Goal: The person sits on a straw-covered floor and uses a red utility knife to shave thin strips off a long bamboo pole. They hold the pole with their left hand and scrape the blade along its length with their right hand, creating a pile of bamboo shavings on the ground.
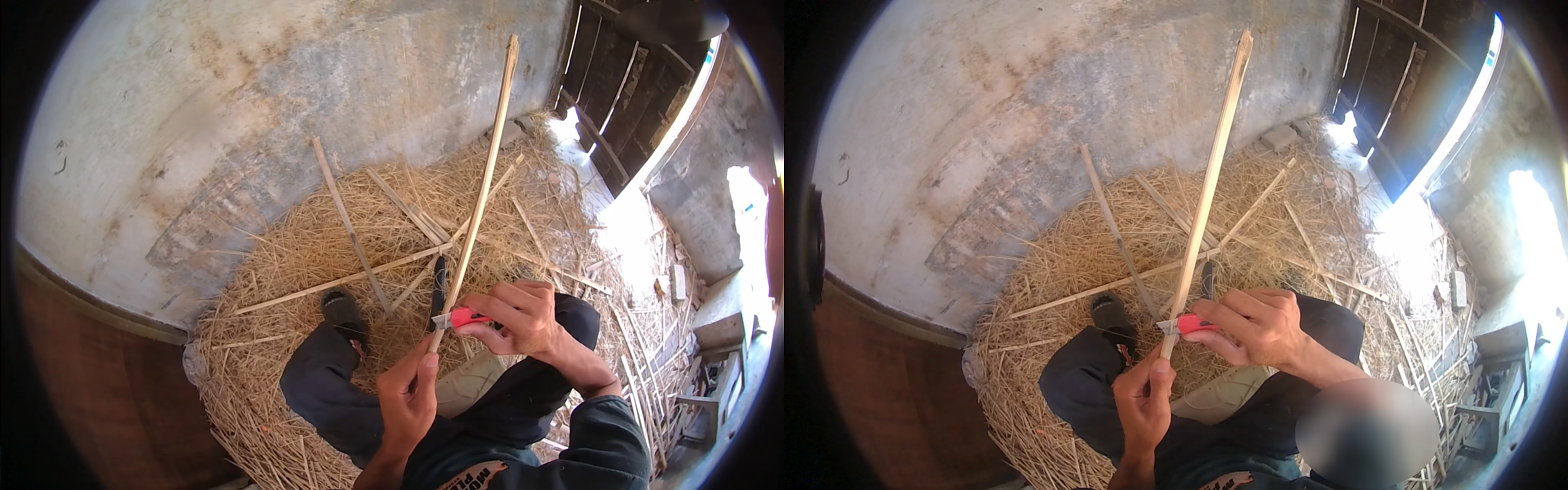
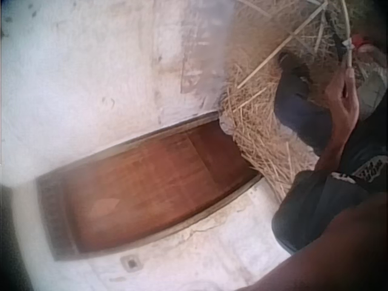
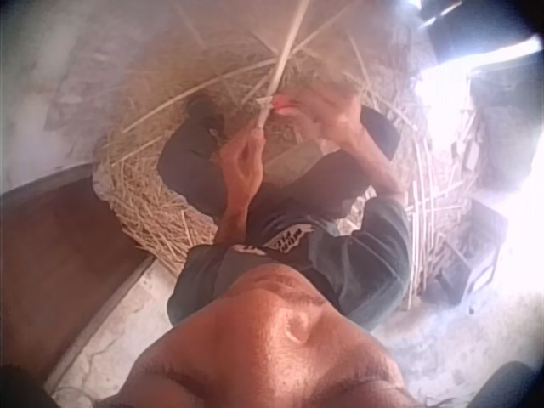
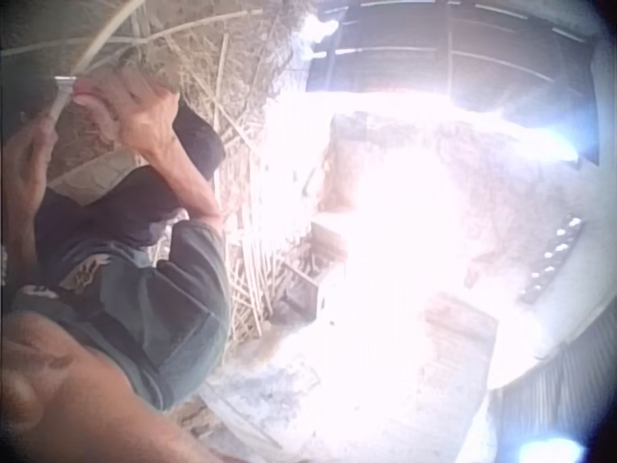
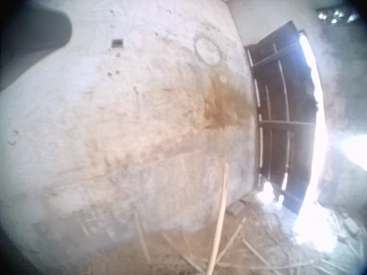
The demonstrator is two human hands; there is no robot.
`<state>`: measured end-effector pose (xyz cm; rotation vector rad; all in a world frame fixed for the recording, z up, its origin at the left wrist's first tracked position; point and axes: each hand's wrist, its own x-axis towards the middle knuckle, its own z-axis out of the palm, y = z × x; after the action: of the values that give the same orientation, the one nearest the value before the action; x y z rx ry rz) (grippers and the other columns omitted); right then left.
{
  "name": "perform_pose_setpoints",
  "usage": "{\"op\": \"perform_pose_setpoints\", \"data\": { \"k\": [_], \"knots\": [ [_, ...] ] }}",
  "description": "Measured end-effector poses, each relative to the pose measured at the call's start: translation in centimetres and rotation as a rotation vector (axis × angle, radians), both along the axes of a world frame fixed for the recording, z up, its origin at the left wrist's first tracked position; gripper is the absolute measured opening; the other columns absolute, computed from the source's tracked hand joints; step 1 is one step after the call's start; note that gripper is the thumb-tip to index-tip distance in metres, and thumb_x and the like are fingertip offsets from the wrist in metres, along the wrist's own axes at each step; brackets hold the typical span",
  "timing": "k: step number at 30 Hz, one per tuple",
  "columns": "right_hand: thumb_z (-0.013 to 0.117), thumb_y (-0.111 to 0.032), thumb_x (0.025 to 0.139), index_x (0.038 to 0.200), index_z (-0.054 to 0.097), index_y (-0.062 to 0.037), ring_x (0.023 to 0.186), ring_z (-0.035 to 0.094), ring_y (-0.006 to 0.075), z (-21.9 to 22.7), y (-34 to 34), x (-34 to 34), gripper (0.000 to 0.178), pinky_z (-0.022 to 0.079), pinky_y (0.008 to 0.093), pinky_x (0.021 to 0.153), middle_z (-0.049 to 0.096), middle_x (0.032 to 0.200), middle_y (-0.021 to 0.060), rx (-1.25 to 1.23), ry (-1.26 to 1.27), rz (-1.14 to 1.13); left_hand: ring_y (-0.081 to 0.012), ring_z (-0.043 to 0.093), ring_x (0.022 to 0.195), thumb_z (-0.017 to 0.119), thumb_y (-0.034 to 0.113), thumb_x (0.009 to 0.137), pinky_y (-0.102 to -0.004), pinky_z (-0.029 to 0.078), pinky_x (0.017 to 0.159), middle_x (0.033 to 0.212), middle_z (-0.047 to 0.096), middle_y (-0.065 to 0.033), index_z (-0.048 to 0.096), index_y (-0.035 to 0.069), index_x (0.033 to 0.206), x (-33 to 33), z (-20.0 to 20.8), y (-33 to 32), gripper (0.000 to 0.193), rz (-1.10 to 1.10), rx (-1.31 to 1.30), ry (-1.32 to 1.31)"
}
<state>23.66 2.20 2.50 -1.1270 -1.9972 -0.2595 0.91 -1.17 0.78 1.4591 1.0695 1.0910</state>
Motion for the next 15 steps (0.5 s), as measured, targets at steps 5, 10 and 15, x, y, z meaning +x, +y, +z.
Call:
{"op": "perform_pose_setpoints", "data": {
  "k": [5,10,15],
  "knots": [
    [0.091,-0.036,0.081,0.103,0.082,-0.0134,0.054,0.064,0.0133,0.7,-0.2,-0.1,0.033,0.048,0.0291,0.048,0.063,0.071,-0.0032,-0.01,-0.01,0.0,-0.003,0.042,0.064,0.057,0.019,0.114,-0.0243,0.032,0.055,0.072,0.052,0.0041,0.07,-0.006,0.14,-0.5,-0.5,-0.2,0.038,-0.012,0.036,0.029],
    [0.089,-0.03,0.087,0.103,0.083,-0.0131,0.056,0.067,0.0162,2.0,1.0,1.7,0.024,0.051,0.0316,0.049,0.071,0.073,0.0021,-0.02,0.099,-0.159,-0.0034,0.043,0.065,0.057,0.014,0.113,-0.0247,0.033,0.056,0.073,0.053,0.0033,0.07,-0.006,0.139,-1.6,-1.6,-1.7,0.036,-0.036,-0.031,0.065],
    [0.085,-0.027,0.094,0.107,0.085,-0.0115,0.058,0.067,0.0137,1.3,2.7,3.7,0.02,0.051,0.0324,0.049,0.078,0.079,0.0047,0.009,0.206,-0.18,-0.0041,0.045,0.066,0.06,0.016,0.112,-0.0263,0.035,0.057,0.073,0.055,0.0028,0.072,-0.005,0.137,-2.6,-2.1,-2.7,0.035,-0.04,-0.076,0.124]
  ]
}}
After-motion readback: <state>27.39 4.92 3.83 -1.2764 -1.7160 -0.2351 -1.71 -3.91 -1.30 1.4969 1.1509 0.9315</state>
